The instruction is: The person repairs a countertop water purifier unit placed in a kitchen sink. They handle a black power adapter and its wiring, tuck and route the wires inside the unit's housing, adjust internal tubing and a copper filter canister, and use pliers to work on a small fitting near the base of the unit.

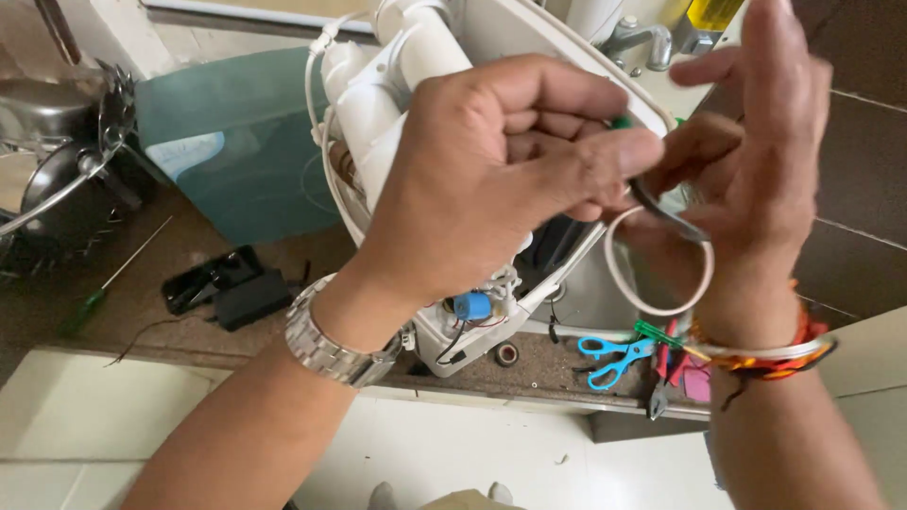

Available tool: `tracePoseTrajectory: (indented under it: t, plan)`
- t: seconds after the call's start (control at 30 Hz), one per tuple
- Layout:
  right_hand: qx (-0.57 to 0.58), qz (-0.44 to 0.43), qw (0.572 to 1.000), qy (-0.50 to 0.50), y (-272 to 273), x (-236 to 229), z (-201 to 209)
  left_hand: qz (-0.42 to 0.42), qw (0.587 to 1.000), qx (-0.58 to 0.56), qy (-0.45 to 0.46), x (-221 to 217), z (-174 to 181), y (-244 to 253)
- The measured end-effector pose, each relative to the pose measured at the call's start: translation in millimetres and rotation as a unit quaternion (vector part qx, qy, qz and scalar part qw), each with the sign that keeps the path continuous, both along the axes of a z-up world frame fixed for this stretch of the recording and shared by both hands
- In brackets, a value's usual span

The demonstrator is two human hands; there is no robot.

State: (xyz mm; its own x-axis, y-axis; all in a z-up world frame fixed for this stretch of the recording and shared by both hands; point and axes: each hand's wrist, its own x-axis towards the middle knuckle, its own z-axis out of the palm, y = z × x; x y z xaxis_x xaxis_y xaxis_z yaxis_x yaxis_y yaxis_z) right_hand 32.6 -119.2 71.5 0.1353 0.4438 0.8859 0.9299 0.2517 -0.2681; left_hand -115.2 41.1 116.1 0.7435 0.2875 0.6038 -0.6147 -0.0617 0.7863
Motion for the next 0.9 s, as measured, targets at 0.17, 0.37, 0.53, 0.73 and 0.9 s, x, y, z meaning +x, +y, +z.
tracePoseTrajectory:
  t: [0.17, 0.37, 0.53, 0.73, 0.9]
  plan:
    - [-0.039, -0.035, 0.998, -0.044, -2, 15, 30, 0.011, 0.996, 0.055, -0.072, -3, -15, -14]
    - [-0.048, 0.015, 0.982, 0.182, 11, -5, 64, 0.065, 0.997, 0.001, 0.038, -17, -92, -49]
    - [-0.09, 0.158, 0.909, 0.374, 21, -2, 65, 0.255, 0.962, 0.077, -0.056, -5, -83, -64]
    - [-0.116, 0.22, 0.858, 0.45, 18, 13, 67, 0.353, 0.879, 0.297, -0.118, 36, -32, -19]
    - [-0.132, 0.251, 0.913, 0.292, -2, 42, 69, 0.295, 0.867, 0.388, -0.107, 61, -10, 26]
